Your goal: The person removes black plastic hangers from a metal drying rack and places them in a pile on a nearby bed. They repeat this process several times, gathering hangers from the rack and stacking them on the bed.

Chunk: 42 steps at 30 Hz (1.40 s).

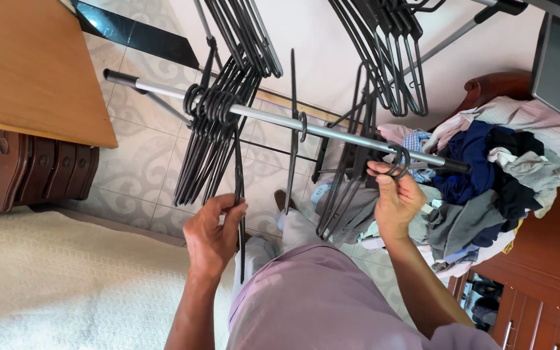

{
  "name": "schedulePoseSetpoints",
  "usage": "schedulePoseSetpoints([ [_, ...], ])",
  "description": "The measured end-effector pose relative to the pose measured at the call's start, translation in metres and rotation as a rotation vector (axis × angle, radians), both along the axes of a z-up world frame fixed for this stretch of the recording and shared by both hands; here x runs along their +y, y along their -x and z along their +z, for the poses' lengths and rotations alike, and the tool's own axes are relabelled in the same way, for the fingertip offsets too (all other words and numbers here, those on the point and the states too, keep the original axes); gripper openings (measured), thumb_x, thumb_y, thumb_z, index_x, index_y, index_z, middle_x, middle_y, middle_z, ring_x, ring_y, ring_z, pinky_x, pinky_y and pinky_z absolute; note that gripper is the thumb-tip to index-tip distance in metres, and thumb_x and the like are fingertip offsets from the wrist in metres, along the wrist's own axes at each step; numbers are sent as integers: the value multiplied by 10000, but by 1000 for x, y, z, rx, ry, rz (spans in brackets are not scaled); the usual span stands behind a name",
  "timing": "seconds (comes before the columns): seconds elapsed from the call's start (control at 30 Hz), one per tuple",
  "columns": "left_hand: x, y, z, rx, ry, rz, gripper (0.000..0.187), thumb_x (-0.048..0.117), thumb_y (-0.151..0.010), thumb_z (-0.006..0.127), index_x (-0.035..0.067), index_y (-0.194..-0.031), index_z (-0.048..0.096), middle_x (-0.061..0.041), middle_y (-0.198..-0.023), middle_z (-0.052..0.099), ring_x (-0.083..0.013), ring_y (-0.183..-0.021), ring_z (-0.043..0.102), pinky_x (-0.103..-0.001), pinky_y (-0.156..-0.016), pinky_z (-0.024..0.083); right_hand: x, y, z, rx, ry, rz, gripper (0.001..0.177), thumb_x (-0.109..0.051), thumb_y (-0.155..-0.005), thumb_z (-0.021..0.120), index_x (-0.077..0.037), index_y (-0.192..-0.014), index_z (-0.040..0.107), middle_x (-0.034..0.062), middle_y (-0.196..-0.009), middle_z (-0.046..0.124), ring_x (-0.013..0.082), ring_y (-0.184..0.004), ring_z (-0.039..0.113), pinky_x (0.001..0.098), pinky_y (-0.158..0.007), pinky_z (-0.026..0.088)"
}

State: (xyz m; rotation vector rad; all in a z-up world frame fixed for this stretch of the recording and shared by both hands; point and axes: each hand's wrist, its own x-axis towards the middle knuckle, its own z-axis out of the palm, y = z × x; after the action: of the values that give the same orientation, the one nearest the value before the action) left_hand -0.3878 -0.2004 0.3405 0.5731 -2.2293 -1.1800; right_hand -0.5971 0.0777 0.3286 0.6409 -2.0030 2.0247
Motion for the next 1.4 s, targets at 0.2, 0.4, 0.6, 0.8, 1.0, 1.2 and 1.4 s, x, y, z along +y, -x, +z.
schedulePoseSetpoints([
  [0.2, 8, -40, 22, -50, -61, -25, 115, 219, -863, 866, 162, -921, 785, 12, -736, 800, -220, -704, 796, -316, -699, 625, 30, -30, -15, 25, -82, 5, 178, -7, -1041, 672, 163, -988, 660, 345, -991, 721, 376, -922, 760, 451, -814, 641],
  [0.4, 21, -81, 50, -120, 175, -309, 182, 275, -1033, 659, 109, -1040, 585, 19, -661, 568, -96, -450, 470, -272, -389, 407, 50, -89, -16, -13, -208, 20, 105, 84, -1038, 651, 48, -1134, 674, 207, -1080, 728, 304, -998, 790, 356, -903, 720],
  [0.6, 28, -120, 112, -150, -85, -409, 159, 281, -970, 706, 147, -932, 630, 57, -834, 759, -108, -571, 647, -263, -565, 527, 54, -133, -28, -15, -256, 61, 43, -34, -1020, 683, -21, -1057, 700, 127, -1029, 726, 264, -977, 813, 311, -790, 724],
  [0.8, 58, -84, 150, 95, -201, -719, 257, 231, -1030, 666, -10, -950, 632, -125, -863, 692, -274, -672, 670, -397, -603, 541, 36, -157, -5, 10, -218, 97, 177, -171, -1034, 655, -12, -1003, 727, 153, -1022, 664, 284, -877, 814, 314, -793, 686],
  [1.0, 105, -36, 116, 34, -40, -756, 206, 184, -1077, 676, 60, -967, 553, -65, -786, 529, -225, -611, 501, -380, -557, 436, 44, -172, -11, 31, -176, 108, 283, -211, -1057, 605, 57, -991, 665, 228, -990, 637, 301, -903, 767, 443, -779, 752],
  [1.2, 158, 27, 42, 287, -276, -541, 104, 79, -923, 803, 12, -944, 728, -132, -980, 690, -294, -769, 754, -367, -689, 647, 43, -162, -39, -15, -74, -24, 177, -71, -1024, 675, 73, -930, 714, 206, -823, 732, 279, -780, 674, 457, -825, 583],
  [1.4, 185, 53, 1, 268, -314, -425, 96, 155, -978, 775, 65, -991, 746, -97, -1004, 645, -296, -807, 740, -368, -698, 624, 43, -150, -55, -242, -31, -69, 133, -62, -1055, 660, 40, -1117, 603, 115, -959, 725, 131, -939, 637, 346, -875, 564],
])
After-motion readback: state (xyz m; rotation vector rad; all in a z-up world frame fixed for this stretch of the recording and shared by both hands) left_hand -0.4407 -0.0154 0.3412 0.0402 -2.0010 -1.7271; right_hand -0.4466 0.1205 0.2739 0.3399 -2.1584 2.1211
